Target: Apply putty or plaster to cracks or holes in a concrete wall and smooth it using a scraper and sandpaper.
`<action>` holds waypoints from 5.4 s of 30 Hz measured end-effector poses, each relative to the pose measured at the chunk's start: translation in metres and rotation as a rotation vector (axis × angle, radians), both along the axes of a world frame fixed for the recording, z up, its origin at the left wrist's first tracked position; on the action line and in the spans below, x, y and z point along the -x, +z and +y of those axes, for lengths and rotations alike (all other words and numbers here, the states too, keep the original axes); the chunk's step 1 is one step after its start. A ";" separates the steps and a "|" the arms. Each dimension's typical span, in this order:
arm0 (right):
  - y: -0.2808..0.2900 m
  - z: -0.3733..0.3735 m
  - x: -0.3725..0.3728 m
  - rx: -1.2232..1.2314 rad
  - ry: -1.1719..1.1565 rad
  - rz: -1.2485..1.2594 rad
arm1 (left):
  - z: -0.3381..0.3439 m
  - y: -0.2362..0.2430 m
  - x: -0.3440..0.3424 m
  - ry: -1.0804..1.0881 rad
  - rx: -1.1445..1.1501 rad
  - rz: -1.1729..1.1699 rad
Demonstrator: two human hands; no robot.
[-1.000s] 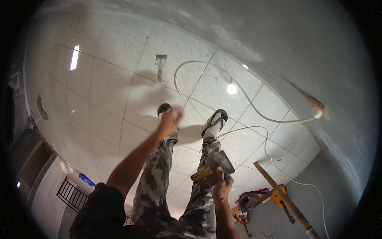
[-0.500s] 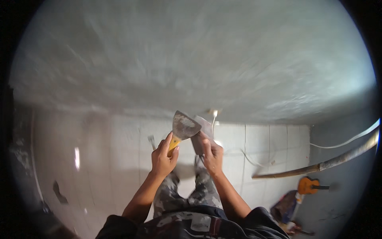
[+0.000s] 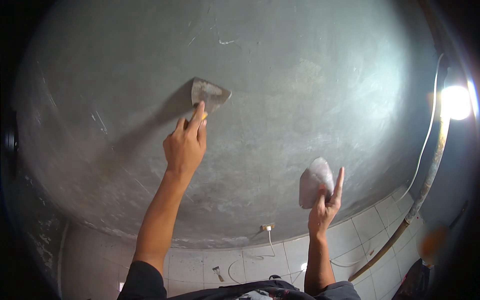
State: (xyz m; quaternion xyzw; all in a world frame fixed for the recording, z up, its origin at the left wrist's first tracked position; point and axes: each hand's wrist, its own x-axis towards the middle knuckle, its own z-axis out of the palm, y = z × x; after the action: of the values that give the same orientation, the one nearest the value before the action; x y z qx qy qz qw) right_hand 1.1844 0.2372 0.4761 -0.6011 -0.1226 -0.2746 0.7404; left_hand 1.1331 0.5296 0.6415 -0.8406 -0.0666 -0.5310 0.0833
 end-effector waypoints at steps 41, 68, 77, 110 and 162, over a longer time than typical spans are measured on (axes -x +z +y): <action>-0.018 -0.012 -0.041 -0.129 0.241 0.137 | -0.042 0.079 -0.060 0.176 0.100 -0.100; -0.074 -0.018 -0.039 0.135 -0.003 0.254 | -0.033 0.200 -0.060 0.124 0.088 -0.148; -0.054 -0.049 -0.067 -0.594 0.528 0.415 | -0.034 0.306 -0.083 0.127 -0.043 -0.279; -0.089 -0.082 -0.077 -0.616 0.564 0.472 | -0.110 0.310 -0.103 0.217 -0.238 -0.053; -0.127 -0.053 -0.049 -1.019 0.818 0.636 | -0.242 0.303 -0.211 0.022 -0.151 0.018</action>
State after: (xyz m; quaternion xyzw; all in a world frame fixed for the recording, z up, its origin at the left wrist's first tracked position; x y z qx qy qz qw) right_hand 1.2332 0.1843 0.3491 -0.1386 0.0267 0.1893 0.9717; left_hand 1.3440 0.2877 0.9441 -0.8359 -0.0346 -0.5260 0.1529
